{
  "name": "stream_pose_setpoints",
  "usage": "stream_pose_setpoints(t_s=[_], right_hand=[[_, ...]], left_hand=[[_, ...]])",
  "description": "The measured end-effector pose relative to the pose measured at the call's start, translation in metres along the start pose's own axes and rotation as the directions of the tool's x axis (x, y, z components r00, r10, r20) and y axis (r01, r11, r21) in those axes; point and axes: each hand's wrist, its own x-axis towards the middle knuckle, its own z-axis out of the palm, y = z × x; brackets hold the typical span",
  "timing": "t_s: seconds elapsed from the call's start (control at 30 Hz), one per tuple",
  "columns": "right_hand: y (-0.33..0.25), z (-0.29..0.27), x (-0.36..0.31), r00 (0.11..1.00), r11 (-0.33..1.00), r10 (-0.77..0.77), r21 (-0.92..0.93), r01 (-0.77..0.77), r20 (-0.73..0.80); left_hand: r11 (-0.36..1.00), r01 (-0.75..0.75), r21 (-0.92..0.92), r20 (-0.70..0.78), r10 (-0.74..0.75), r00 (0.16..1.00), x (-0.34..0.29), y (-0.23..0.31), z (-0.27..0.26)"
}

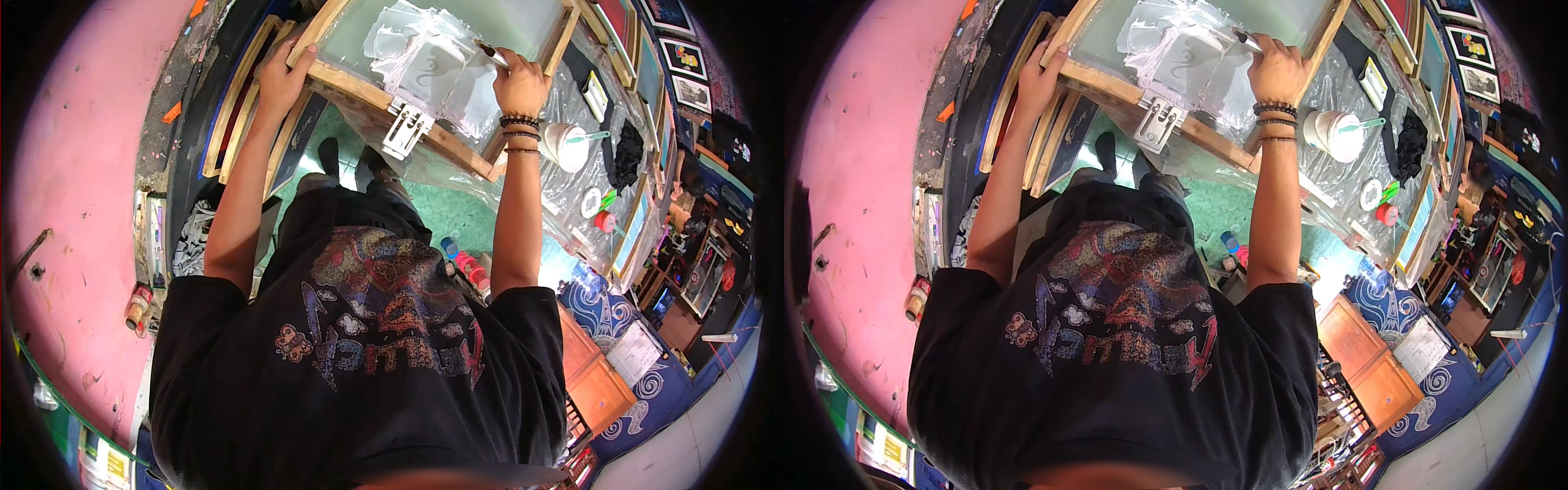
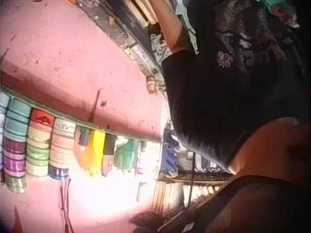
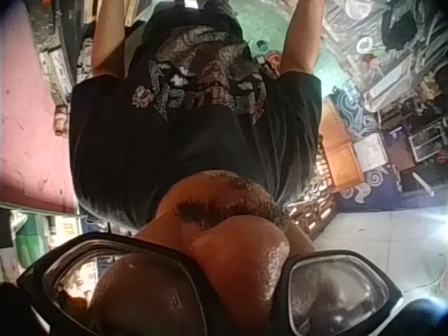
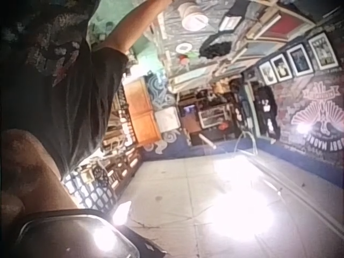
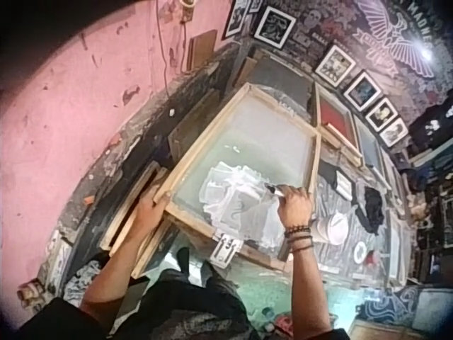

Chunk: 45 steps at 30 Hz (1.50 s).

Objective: Screen printing graphics onto a surface and then cleaning the squeegee and ink container.

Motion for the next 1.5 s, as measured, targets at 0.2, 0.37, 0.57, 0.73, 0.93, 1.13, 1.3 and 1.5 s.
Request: stream_pose_setpoints(t_s=[0.2,0.37,0.57,0.73,0.93,1.13,1.3,1.5], right_hand=[[-0.003,0.016,-0.004,1.000,1.000,0.015,0.000,-0.015,0.021],[-0.001,0.017,-0.009,0.999,0.993,-0.021,0.114,0.019,0.024],[0.001,0.011,-0.032,0.997,0.991,-0.044,0.133,0.036,0.060],[-0.001,0.007,-0.042,0.998,0.984,-0.060,0.169,0.054,0.031],[-0.007,-0.003,-0.055,0.997,0.980,-0.041,0.198,0.028,0.064],[-0.011,-0.017,-0.074,0.994,0.975,-0.059,0.219,0.037,0.092],[-0.016,-0.030,-0.090,0.988,0.958,-0.119,0.272,0.088,0.102],[-0.021,-0.047,-0.101,0.974,0.941,-0.168,0.318,0.112,0.152]], left_hand=[[1.000,0.008,0.005,-0.036,-0.008,0.999,0.001,-0.008,0.002],[0.997,-0.003,0.080,-0.024,0.005,1.000,0.005,-0.022,0.001],[0.998,0.011,0.068,-0.057,-0.007,0.998,-0.002,-0.001,0.003],[0.999,-0.009,0.047,-0.055,0.011,0.998,-0.001,-0.006,0.003],[0.999,-0.049,0.017,-0.056,0.050,0.997,-0.005,0.007,0.001],[0.996,0.054,0.075,-0.039,-0.051,0.998,-0.006,0.014,-0.001],[0.999,0.035,0.020,-0.026,-0.035,0.999,-0.008,0.008,0.001],[0.998,-0.033,0.053,-0.081,0.038,0.996,-0.001,-0.016,0.005]])
